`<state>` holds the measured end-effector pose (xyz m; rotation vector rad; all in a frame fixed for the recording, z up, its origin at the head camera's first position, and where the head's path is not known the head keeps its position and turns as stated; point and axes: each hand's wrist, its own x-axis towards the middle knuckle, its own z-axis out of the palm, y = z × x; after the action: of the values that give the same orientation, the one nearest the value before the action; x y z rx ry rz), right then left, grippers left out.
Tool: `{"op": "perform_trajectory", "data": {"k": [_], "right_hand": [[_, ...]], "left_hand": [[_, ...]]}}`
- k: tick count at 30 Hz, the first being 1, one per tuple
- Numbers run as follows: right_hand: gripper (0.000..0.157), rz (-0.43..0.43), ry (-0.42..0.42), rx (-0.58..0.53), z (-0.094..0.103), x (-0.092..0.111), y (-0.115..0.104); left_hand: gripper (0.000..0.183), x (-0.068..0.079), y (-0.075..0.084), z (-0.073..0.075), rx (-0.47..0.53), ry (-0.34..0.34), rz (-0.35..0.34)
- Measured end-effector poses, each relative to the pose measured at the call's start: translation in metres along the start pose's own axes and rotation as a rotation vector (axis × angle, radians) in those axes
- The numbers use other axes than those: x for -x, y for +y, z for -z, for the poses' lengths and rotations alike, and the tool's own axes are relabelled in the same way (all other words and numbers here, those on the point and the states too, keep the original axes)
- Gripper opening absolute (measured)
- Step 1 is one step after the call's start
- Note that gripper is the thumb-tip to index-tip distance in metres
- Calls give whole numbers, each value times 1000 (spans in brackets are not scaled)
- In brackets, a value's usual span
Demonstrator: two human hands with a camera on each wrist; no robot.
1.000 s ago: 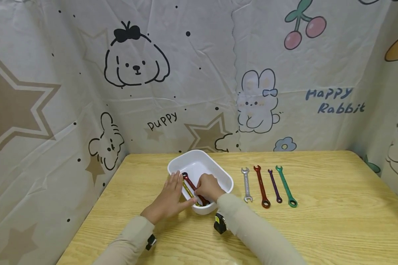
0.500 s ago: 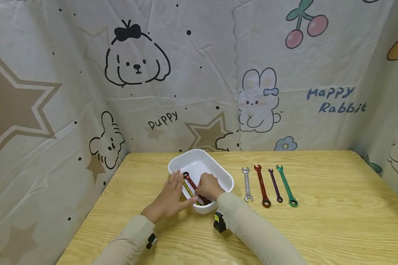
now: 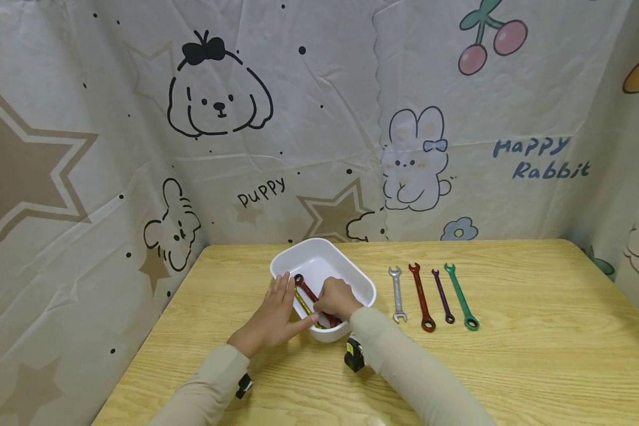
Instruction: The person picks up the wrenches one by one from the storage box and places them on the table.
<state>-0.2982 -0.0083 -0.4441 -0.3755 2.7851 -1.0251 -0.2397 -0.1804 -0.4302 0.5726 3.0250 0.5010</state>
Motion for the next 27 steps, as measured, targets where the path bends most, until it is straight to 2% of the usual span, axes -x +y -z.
{"op": "perform_trajectory", "data": {"k": [12,19,27], "right_hand": [[14,-21,-53,-72,5,3,-1],[16,-40,-63,-34,8,3,-3],[20,-36,-76,-96,12,3,-3]], "left_hand": [[101,0,1,2,-9,-2,-1],[100,-1,1,1,-17,8,-1],[100,1,2,2,-18,11,-4]]}}
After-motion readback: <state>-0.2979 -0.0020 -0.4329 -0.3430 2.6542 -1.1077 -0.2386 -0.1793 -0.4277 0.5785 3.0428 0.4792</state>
